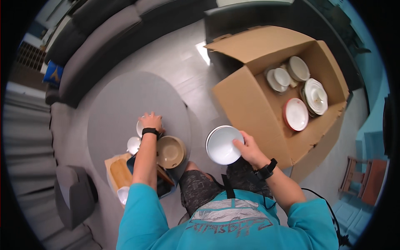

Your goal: Unboxing ceramic dishes and bowls from a cardboard box and placing them on a table.

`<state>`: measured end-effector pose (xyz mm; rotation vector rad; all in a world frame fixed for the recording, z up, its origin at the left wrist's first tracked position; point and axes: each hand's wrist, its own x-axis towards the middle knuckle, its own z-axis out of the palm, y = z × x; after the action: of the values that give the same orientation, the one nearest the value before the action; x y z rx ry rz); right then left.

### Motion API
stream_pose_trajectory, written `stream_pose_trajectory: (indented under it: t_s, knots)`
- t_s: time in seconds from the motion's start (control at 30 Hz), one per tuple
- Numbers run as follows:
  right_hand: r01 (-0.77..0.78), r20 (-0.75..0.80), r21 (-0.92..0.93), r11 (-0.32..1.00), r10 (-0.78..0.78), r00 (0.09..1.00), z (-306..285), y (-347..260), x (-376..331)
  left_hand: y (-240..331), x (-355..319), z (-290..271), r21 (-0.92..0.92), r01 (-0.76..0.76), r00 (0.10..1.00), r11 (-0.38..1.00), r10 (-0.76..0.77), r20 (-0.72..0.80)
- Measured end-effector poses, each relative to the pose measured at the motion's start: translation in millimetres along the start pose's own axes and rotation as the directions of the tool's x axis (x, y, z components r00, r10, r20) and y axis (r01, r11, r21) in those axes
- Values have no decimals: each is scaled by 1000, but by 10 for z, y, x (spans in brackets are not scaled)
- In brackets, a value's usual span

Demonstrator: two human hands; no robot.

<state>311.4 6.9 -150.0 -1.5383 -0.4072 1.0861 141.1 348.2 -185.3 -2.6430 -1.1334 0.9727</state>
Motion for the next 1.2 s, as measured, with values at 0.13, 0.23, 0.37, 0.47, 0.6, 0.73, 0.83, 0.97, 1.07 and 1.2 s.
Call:
stream_pose_trajectory:
  t_s: [0.13, 0.23, 0.37, 0.47, 0.6, 0.73, 0.83, 0.97, 1.07, 1.2]
  knots:
    - [-27, 31, -5, 1000, 27, 999, 175, 15, 328, -220, -120, 65, -46, 40, 999, 998, -38, 27]
    - [-80, 51, -32, 996, 81, 995, 354, -78, 629, -339, -147, 184, -45, 97, 995, 994, -96, 33]
    - [-68, 97, -118, 991, 80, 992, 625, -100, 1077, -465, -243, 247, -190, 92, 994, 977, -102, -43]
    - [-86, 129, -140, 986, 105, 986, 884, -146, 1348, -594, -388, 348, -474, 79, 932, 877, -234, -277]
    - [-77, 150, -261, 962, 119, 982, 1215, 52, 1765, -653, -1087, 168, -792, -164, 845, 588, -330, -421]
    - [-71, 169, -420, 905, 154, 974, 1505, 274, 2041, -512, -1917, 310, -863, -211, 789, 460, -440, -427]
    - [-106, 213, -498, 861, 240, 947, 1684, 335, 2145, -442, -2364, 609, -962, -85, 822, 261, -527, -216]
    - [-109, 244, -516, 849, 268, 932, 1818, 320, 2174, -306, -2614, 807, -987, 21, 826, 157, -560, -71]
    - [71, 289, -692, 718, 186, 939, 1875, 410, 2236, -194, -2517, 716, -932, -12, 836, 363, -508, -208]
    - [102, 327, -836, 540, 339, 882, 1842, 111, 2090, 165, -2405, 618, -883, -73, 925, 464, -300, -234]
